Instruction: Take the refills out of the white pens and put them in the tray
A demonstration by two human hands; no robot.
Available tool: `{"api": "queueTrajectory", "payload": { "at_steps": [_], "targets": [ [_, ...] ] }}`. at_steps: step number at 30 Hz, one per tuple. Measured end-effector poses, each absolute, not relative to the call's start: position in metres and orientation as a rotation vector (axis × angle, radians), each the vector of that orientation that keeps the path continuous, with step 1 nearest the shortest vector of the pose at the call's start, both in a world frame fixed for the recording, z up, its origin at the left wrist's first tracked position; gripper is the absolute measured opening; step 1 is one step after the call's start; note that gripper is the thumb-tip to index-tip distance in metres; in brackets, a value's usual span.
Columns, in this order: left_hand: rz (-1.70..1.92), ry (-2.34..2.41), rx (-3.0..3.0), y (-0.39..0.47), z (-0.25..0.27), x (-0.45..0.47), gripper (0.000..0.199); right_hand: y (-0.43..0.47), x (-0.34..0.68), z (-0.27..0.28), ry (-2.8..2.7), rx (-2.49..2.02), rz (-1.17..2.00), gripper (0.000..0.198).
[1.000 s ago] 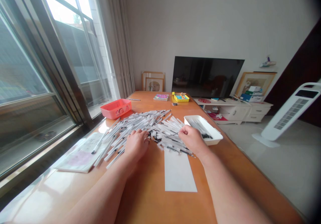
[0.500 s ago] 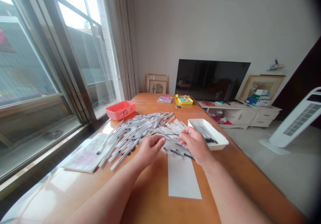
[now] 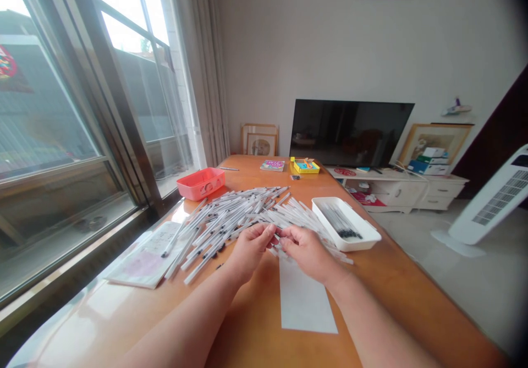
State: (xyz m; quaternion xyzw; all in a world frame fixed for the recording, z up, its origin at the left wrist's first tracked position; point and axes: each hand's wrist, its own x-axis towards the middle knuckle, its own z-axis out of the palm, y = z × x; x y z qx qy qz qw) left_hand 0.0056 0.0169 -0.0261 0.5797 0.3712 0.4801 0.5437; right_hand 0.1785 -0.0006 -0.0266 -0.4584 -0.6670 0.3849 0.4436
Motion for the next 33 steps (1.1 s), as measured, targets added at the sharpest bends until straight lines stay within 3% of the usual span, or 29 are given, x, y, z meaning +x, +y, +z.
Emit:
{"api": "queueTrajectory", "payload": {
  "at_steps": [14, 25, 29, 33],
  "targets": [
    [1.153, 1.279, 2.571, 0.023, -0.032, -0.001, 0.025, 0.033, 0.232, -0.02, -0.806, -1.185, 0.731, 0.029],
    [1.329, 1.606, 2.472, 0.047, 0.0, -0.031, 0.028, 0.037, 0.234, -0.019, -0.615, -1.112, 0.764, 0.022],
    [1.163, 1.556, 2.587, 0.035, 0.007, -0.004, 0.034, 0.036, 0.232, -0.017, -0.597, -1.049, 0.745, 0.022],
    [0.86, 1.356, 2.779, 0.017, -0.019, 0.053, 0.042, 0.034, 0.232, -0.015, -0.584, -1.023, 0.708, 0.022]
  ]
}}
